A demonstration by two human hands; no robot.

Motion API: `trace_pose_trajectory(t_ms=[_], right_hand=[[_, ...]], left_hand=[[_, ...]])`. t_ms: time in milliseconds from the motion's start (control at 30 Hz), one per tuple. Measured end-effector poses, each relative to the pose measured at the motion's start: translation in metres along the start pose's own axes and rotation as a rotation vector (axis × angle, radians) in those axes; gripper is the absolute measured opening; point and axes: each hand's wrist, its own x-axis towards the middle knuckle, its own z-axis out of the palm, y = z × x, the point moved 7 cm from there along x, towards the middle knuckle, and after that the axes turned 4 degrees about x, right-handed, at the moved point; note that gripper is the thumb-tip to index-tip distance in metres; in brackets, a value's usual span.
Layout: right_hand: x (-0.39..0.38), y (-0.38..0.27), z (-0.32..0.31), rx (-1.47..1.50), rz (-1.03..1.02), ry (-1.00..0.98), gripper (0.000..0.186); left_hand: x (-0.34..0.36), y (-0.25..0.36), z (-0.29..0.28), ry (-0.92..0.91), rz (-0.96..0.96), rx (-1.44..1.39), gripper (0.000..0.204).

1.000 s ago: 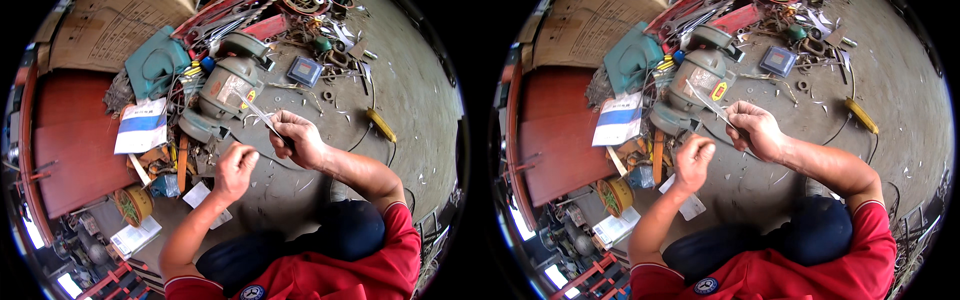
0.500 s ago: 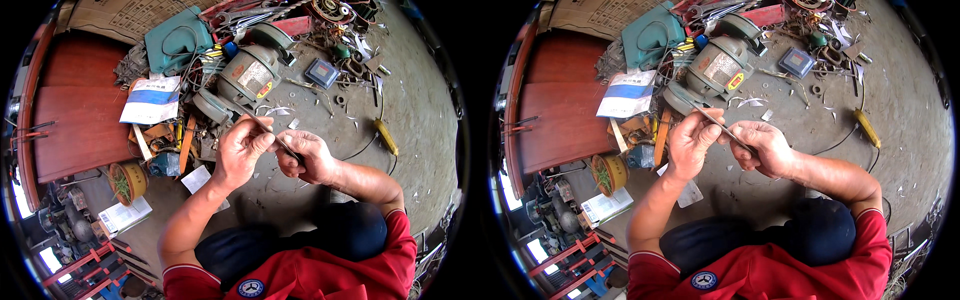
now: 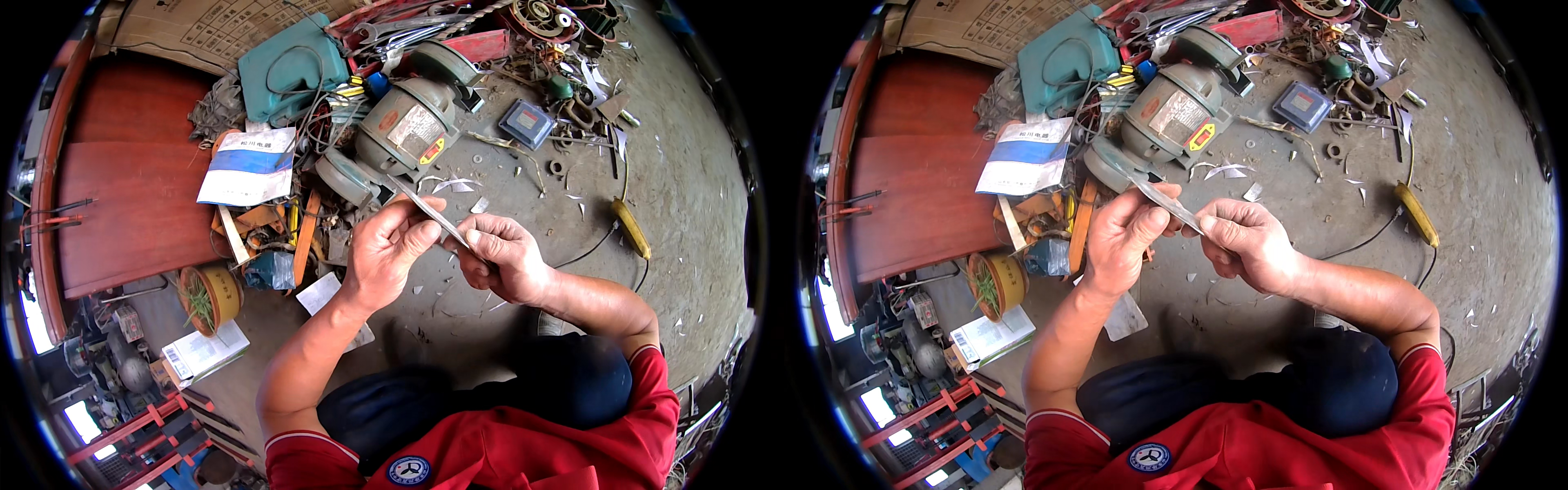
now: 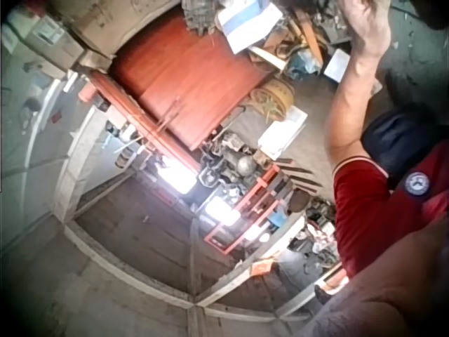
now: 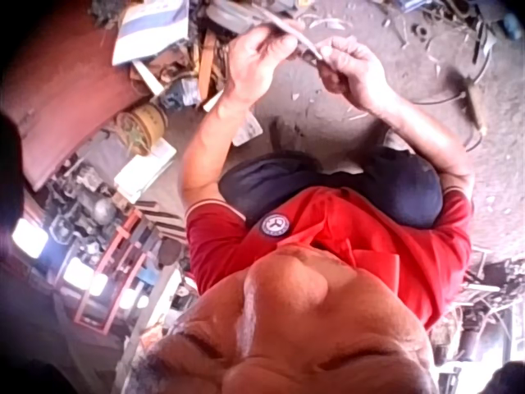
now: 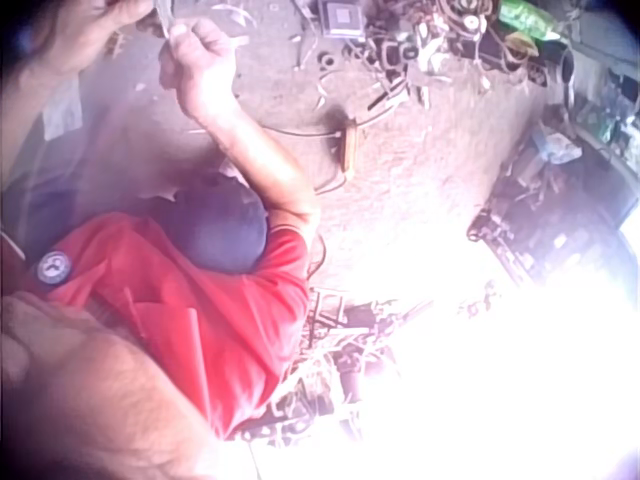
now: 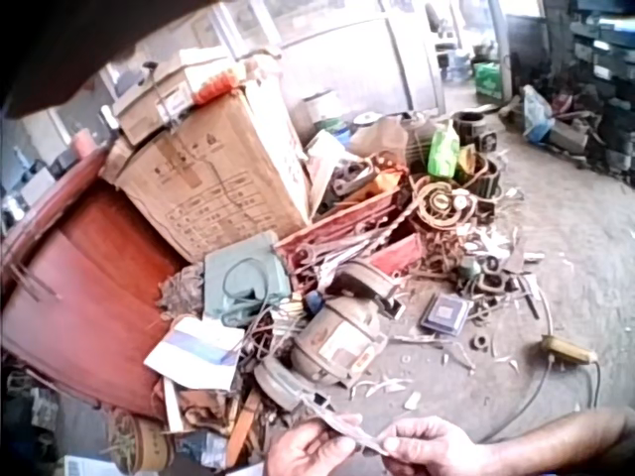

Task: The person uses a grinding wheel to smooth a small metal piece, then walks through a scrap yard to join a coworker. The person picks up a metal flange and a hammer, then uses the hammer to strike the flange while the coworker works on a fan assembly.

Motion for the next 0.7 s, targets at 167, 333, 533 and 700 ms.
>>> trace_pose_trajectory(t_ms=[167,333,533,700], right_hand=[[0.000,0.000,0.002,0.014,0.049,-0.041,0.037],[0.000,0.004,0.006,-0.038,0.048,-0.089,0.048],[0.000,0.005,0.009,-0.038,0.066,-0.124,0.054],[-0.002,0.003,0.008,-0.025,0.055,-0.111,0.049]], left_hand=[[0.002,0.003,-0.008,0.107,0.014,-0.113,0.028],[0.003,-0.002,-0.014,0.140,0.058,-0.102,0.018],[0.000,0.000,-0.014,0.163,0.066,-0.090,0.015],[0.002,0.000,-0.013,0.152,0.058,-0.086,0.020]])
